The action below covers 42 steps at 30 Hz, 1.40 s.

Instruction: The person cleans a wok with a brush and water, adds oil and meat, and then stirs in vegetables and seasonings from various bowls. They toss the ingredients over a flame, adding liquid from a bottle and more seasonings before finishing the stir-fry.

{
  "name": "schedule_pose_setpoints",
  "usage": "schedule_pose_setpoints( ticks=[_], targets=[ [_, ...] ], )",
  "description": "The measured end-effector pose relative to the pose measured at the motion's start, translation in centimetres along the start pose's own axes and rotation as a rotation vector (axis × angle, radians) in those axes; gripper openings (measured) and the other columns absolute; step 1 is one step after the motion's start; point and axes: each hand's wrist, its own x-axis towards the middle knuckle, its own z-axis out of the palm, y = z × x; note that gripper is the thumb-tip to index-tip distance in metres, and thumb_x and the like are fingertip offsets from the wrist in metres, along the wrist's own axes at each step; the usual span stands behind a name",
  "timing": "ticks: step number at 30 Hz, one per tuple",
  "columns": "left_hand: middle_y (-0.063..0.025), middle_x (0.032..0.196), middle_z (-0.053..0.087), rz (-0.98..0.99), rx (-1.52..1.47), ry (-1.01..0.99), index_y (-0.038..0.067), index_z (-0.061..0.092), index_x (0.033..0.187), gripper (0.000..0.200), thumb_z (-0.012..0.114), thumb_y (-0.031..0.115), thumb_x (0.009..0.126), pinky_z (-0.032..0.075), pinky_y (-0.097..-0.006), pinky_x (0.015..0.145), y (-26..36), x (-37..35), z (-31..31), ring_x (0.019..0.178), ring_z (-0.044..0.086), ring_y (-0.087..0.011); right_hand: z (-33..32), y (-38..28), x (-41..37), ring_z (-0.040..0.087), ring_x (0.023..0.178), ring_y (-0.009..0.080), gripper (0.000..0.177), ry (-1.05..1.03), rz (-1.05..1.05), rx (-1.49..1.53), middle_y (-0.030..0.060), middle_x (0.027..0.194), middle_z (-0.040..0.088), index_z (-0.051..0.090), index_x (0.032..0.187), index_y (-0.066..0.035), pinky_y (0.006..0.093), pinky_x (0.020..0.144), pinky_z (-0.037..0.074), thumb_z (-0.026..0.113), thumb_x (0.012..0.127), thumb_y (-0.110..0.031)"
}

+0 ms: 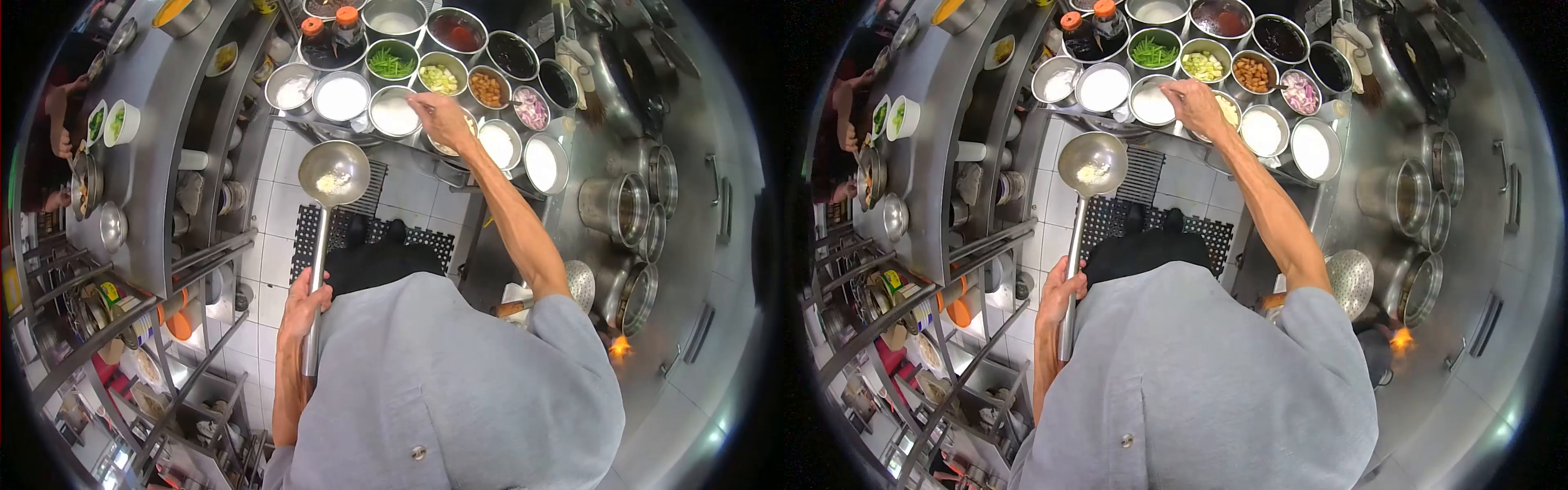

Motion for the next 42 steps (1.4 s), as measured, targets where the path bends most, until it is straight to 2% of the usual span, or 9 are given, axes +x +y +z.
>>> schedule_pose_setpoints(
  ticks=[3,14,18,22,29,33,36,40,42],
  targets=[
    [0.003,0.067,0.042,0.001,-0.052,-0.026,0.004,0.047,0.107,0.025,0.058,0.002,0.085,0.033,-0.0218,0.05,0.6,0.5,-1.0,0.054,0.037,-0.0055,-0.2,-0.3,0.0,0.066,0.076,0.0236,0.021,-0.184,0.146,-0.056,0.0171,0.086,0.068,0.068,0.1,0.0,0.0322,0.068,0.049,0.059,0.09,-0.017],
    [0.003,0.065,0.042,0.013,0.033,-0.074,0.003,0.046,0.106,0.023,0.058,0.004,0.086,0.032,-0.0221,0.05,1.3,2.2,-4.4,0.054,0.037,-0.006,-1.1,0.8,-1.3,0.064,0.07,0.0174,0.029,0.058,0.382,0.183,0.0107,0.08,0.071,0.07,0.095,0.0,0.031,0.068,0.05,0.055,0.091,-0.025],
    [0.003,0.065,0.042,-0.003,0.027,-0.09,0.003,0.046,0.106,0.023,0.058,0.005,0.086,0.032,-0.0218,0.05,1.9,2.4,-4.6,0.054,0.037,-0.0058,-1.3,1.6,-1.7,0.062,0.085,0.0158,0.033,0.059,0.573,0.302,0.0098,0.088,0.071,0.068,0.099,0.004,0.0281,0.079,0.047,0.051,0.093,-0.024],
    [0.003,0.065,0.041,-0.014,0.028,-0.089,0.003,0.046,0.106,0.023,0.058,0.005,0.086,0.032,-0.0216,0.05,2.1,2.6,-4.9,0.054,0.037,-0.0057,-1.3,2.1,-2.1,0.053,0.067,0.0074,0.032,0.134,0.674,0.388,0.0074,0.082,0.071,0.07,0.096,0.002,0.0216,0.064,0.043,0.053,0.092,-0.024],
    [0.0023,0.066,0.042,-0.022,0.109,-0.122,0.002,0.046,0.105,0.024,0.057,0.005,0.084,0.032,-0.0224,0.049,3.5,4.7,-3.8,0.054,0.038,-0.0064,-4.6,0.5,-3.3,0.053,0.07,0.0085,0.032,0.211,0.71,0.702,0.0079,0.088,0.07,0.066,0.103,0.003,0.023,0.067,0.043,0.054,0.093,-0.025],
    [0.001,0.067,0.043,-0.019,0.213,-0.258,0.001,0.046,0.104,0.024,0.058,0.005,0.083,0.033,-0.023,0.049,5.0,8.1,-2.1,0.055,0.041,-0.0073,-8.6,-4.3,-5.2,0.056,0.07,0.0093,0.027,0.257,0.452,0.2,0.0046,0.081,0.07,0.069,0.101,0.0,0.0252,0.066,0.047,0.058,0.092,-0.022],
    [0.0009,0.068,0.044,0.009,0.278,-0.389,0.001,0.047,0.104,0.024,0.057,0.005,0.083,0.033,-0.0231,0.05,6.4,10.3,-0.1,0.055,0.041,-0.0074,-12.2,-5.4,-7.8,0.064,0.07,0.0217,0.02,0.302,0.478,-0.31,0.0146,0.079,0.069,0.07,0.096,-0.002,0.0336,0.065,0.049,0.061,0.088,-0.019],
    [0.001,0.068,0.044,-0.006,0.236,-0.571,0.0,0.047,0.105,0.025,0.058,0.006,0.084,0.033,-0.0225,0.051,8.2,11.8,2.9,0.056,0.041,-0.0074,-9.2,-0.3,-9.9,0.064,0.075,0.0363,0.018,0.306,0.733,-0.358,0.0218,0.081,0.065,0.07,0.092,-0.006,0.0391,0.068,0.049,0.056,0.087,-0.015],
    [0.001,0.068,0.044,0.01,0.273,-0.626,0.0,0.047,0.108,0.029,0.06,0.008,0.084,0.033,-0.0221,0.051,9.1,12.0,4.7,0.056,0.041,-0.007,-7.1,2.4,-11.9,0.067,0.079,0.0311,0.019,0.421,0.761,-0.108,0.0155,0.085,0.069,0.072,0.093,-0.008,0.0374,0.076,0.051,0.055,0.085,-0.013]
  ],
)
